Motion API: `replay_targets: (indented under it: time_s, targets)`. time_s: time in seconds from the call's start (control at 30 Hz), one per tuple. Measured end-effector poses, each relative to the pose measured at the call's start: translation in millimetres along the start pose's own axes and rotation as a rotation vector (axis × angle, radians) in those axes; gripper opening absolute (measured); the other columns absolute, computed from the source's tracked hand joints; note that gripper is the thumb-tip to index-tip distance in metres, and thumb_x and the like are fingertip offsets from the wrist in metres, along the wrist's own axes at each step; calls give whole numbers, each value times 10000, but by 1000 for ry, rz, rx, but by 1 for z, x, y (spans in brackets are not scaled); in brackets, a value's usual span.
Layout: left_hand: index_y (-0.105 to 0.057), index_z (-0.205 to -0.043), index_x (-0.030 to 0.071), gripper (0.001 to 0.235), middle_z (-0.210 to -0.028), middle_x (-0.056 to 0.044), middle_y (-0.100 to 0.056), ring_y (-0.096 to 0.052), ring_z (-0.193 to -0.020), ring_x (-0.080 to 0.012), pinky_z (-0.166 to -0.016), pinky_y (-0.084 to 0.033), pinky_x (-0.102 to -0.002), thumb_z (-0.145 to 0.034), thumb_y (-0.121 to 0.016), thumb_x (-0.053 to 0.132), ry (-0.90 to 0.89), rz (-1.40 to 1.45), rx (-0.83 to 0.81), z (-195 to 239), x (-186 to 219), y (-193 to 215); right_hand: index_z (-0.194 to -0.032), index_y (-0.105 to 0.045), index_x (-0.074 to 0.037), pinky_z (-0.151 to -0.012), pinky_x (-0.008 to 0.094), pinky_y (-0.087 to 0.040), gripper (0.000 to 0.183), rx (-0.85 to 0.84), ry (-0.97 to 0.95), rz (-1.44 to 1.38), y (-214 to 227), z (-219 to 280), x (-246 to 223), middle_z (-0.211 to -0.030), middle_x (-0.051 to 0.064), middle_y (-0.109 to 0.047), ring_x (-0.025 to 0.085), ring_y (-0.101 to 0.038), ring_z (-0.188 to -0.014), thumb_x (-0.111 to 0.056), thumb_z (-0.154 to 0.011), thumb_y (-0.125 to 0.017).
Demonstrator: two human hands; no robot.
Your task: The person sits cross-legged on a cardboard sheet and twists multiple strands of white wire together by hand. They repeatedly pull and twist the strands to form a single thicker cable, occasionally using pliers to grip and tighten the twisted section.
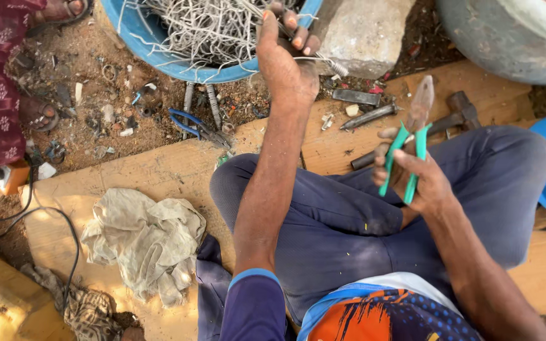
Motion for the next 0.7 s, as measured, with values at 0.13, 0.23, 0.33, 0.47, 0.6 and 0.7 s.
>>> replay_targets:
  time_s: [0.13,0.23,0.33,0.47,0.6,0.7]
  targets:
    - [-518,-887,106,281,-686,30,-489,-425,-534,-66,-458,-392,-244,-1094,-469,289,73,51,76,1,5,-3,-1428,-477,-109,-775,401,-593,521,145,-136,251,-15,6,4,-1176,186,-672,250,-714,-982,-275,-955,-617]
    - [-485,-827,133,308,-618,58,-409,-404,-510,-68,-444,-380,-257,-1085,-495,302,54,48,144,-2,8,-13,-1422,-495,-119,-603,345,-550,484,269,-234,462,-31,-1,-7,-1112,160,-710,217,-686,-788,-272,-975,-602]
    - [-433,-769,162,366,-581,80,-368,-382,-461,-60,-405,-358,-258,-1081,-513,337,-15,31,158,4,14,-13,-1423,-523,-60,-628,365,-528,420,253,-137,924,-41,-9,-11,-1054,175,-696,255,-639,-782,-169,-1026,-611]
    - [-443,-788,164,295,-595,92,-361,-359,-438,-33,-385,-332,-244,-1052,-507,280,-147,-77,211,9,22,-20,-1461,-457,-51,-883,476,-529,675,294,371,1859,-46,-35,-27,-1189,271,-523,387,-540,-1083,101,-828,-634]
    - [-437,-777,158,259,-603,76,-379,-374,-434,-40,-367,-328,-251,-1020,-499,221,-141,-72,311,9,26,-21,-1531,-391,-46,-1021,517,-455,845,381,616,2152,-39,-54,-36,-1370,251,-394,392,-388,-1287,113,-780,-745]
    - [-446,-782,160,246,-603,79,-378,-370,-430,-35,-356,-319,-247,-1017,-512,197,-158,-62,333,9,26,-18,-1504,-393,-82,-1034,506,-404,771,371,710,2239,-32,-55,-42,-1319,200,-394,351,-383,-1257,79,-843,-756]
Point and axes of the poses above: each hand's wrist, its own z-axis away from the middle knuckle, its own y-axis out of the back of the hand, x = y × z, the point moved 1 cm from there along -z, towards the middle knuckle
